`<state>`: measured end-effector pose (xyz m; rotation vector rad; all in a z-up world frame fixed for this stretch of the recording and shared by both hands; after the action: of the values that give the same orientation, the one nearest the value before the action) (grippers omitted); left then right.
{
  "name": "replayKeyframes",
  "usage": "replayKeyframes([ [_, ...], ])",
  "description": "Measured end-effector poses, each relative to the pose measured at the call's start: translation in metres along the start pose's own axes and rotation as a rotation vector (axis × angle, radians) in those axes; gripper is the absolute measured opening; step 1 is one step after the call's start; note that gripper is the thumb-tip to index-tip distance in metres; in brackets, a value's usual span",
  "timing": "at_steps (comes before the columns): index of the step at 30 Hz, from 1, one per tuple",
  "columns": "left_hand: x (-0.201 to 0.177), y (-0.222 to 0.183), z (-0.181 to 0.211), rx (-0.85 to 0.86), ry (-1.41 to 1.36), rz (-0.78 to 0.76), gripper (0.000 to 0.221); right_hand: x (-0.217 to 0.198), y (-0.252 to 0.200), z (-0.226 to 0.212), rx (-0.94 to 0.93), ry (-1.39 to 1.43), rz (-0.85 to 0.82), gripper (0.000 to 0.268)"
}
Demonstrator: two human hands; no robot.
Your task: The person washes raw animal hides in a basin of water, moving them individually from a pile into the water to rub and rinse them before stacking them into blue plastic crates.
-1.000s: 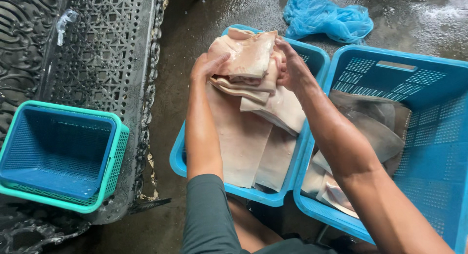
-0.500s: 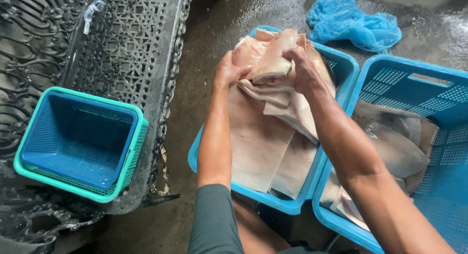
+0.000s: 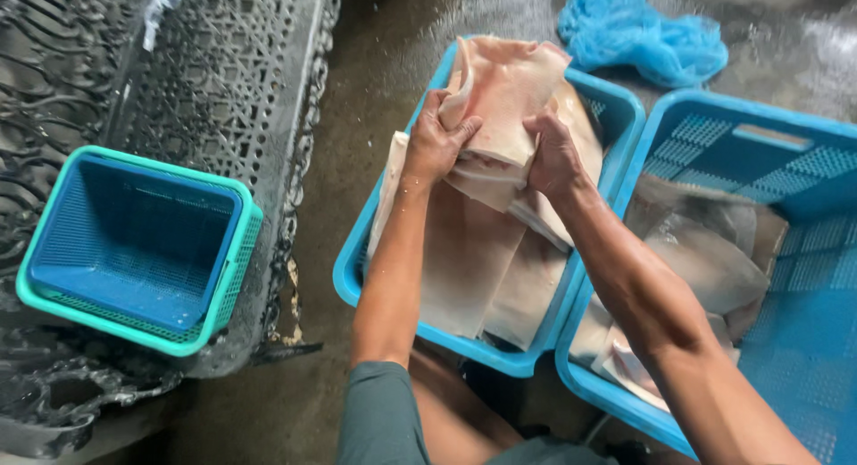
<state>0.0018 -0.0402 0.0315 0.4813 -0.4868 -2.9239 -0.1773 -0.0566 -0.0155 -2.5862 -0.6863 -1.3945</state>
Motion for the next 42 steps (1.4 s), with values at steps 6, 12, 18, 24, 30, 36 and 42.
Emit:
replayKeyframes([
  [6,-0.003,-0.061,0.087,0.095,0.026,0.002,0.049,0.03,-0.077,0.0,0.015,0.012,0.168,0.071],
  [12,0.008,-0.125,0.142,-0.079,0.003,-0.024,0.05,0.022,-0.149,0.011,0.049,0.143,0.379,0.071],
  [18,0.08,-0.179,0.159,-0.03,-0.355,-0.117,0.052,0.014,-0.233,-0.037,0.011,0.186,0.143,0.079],
  [24,0.184,-0.237,0.149,-0.359,-0.682,-0.361,0.053,-0.03,-0.344,-0.075,-0.037,0.107,0.451,0.085],
  [30,0.227,-0.27,0.145,-0.363,-0.622,-0.347,0.052,-0.064,-0.39,-0.072,-0.046,0.193,0.512,0.083],
  [36,0.218,-0.306,0.102,-0.289,-0.296,-0.26,0.056,-0.133,-0.406,-0.046,0.055,0.142,0.421,0.083],
  [42,0.218,-0.295,0.068,-0.145,0.104,-0.449,0.116,-0.311,-0.419,-0.024,0.495,-1.197,0.787,0.098],
])
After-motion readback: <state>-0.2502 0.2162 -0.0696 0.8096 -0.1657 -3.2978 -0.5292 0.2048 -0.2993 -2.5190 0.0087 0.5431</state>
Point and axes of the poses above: each hand's wrist, its own y-axis towards the middle knuckle, its own x-axis out of the palm, z = x × y, the point moved 7 cm from there along y, towards the middle knuckle, and after that the axes turned 2 degrees about y, right-handed, at the moved point
